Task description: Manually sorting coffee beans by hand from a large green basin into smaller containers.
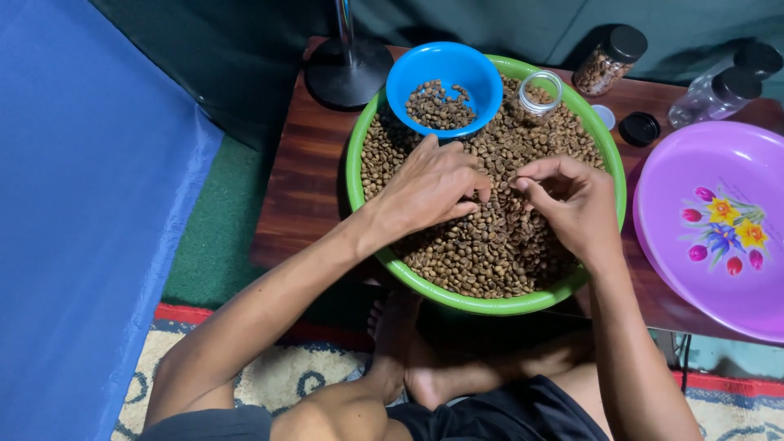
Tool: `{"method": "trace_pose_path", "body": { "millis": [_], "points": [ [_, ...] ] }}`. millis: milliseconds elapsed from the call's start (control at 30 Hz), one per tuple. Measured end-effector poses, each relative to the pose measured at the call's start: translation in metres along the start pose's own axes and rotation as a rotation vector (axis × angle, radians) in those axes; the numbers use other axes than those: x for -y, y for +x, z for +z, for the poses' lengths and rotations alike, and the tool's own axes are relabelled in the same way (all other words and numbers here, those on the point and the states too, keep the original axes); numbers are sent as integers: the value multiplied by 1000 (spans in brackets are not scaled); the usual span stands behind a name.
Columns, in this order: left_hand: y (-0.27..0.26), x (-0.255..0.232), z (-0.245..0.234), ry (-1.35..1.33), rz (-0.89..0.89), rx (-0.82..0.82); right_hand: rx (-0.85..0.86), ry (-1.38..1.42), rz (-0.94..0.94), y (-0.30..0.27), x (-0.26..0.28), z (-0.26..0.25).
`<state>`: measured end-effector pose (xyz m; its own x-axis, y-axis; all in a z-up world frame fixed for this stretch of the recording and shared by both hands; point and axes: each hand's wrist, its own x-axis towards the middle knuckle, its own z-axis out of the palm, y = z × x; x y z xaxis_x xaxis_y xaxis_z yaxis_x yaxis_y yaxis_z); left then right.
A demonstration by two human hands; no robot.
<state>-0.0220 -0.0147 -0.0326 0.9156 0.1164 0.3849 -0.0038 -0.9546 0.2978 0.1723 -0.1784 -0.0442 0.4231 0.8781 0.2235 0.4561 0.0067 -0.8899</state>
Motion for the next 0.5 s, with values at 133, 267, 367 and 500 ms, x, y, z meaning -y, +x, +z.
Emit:
{"method": "trace_pose_path", "body": {
  "millis": [133, 267, 367, 500],
  "points": [
    [5, 1, 2, 4, 17, 12, -28, 66, 5, -2, -7, -5],
    [15, -8, -7, -64, -39, -18, -52, 92, 14, -5, -6, -8],
    [22, -11, -8, -149, -74, -60, -68, 143, 28, -6, -7, -7],
    [33, -13, -6, -165, -93, -116, -95, 158, 34, -6, -13, -8]
  ]
}}
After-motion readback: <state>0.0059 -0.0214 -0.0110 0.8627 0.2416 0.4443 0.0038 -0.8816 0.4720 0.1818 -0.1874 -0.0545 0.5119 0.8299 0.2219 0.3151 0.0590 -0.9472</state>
